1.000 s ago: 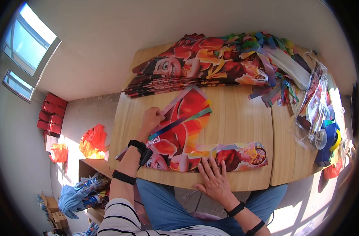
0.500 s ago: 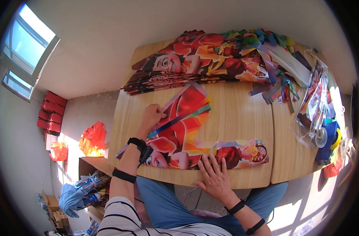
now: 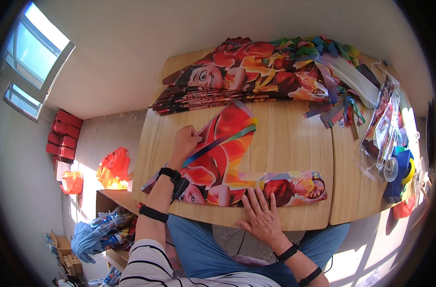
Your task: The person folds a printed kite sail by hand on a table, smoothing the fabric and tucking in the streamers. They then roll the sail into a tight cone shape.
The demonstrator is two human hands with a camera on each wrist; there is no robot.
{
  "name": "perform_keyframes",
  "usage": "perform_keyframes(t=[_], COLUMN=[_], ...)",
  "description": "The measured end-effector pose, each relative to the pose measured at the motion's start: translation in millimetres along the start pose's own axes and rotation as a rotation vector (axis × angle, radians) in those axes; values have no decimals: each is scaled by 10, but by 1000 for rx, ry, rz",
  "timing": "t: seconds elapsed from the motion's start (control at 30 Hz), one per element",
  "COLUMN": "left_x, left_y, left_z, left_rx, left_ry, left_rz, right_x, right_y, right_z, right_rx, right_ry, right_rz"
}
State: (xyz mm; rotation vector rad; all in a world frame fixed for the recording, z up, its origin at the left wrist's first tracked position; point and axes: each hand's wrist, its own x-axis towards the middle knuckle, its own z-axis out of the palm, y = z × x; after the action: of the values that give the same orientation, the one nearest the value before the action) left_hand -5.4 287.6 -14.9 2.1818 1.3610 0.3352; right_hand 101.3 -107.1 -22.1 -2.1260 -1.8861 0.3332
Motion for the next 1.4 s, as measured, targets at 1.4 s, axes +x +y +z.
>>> perform_keyframes(t=[1.4], left_x=[155], left_y=[74], left_z=[21], left_rx=[-36], left_ry=[-27], left_rz=[24], right_x=[12], right_y=[-7], right_z=[4], right_rx=[41], right_ry=[-1], right_rz=[10])
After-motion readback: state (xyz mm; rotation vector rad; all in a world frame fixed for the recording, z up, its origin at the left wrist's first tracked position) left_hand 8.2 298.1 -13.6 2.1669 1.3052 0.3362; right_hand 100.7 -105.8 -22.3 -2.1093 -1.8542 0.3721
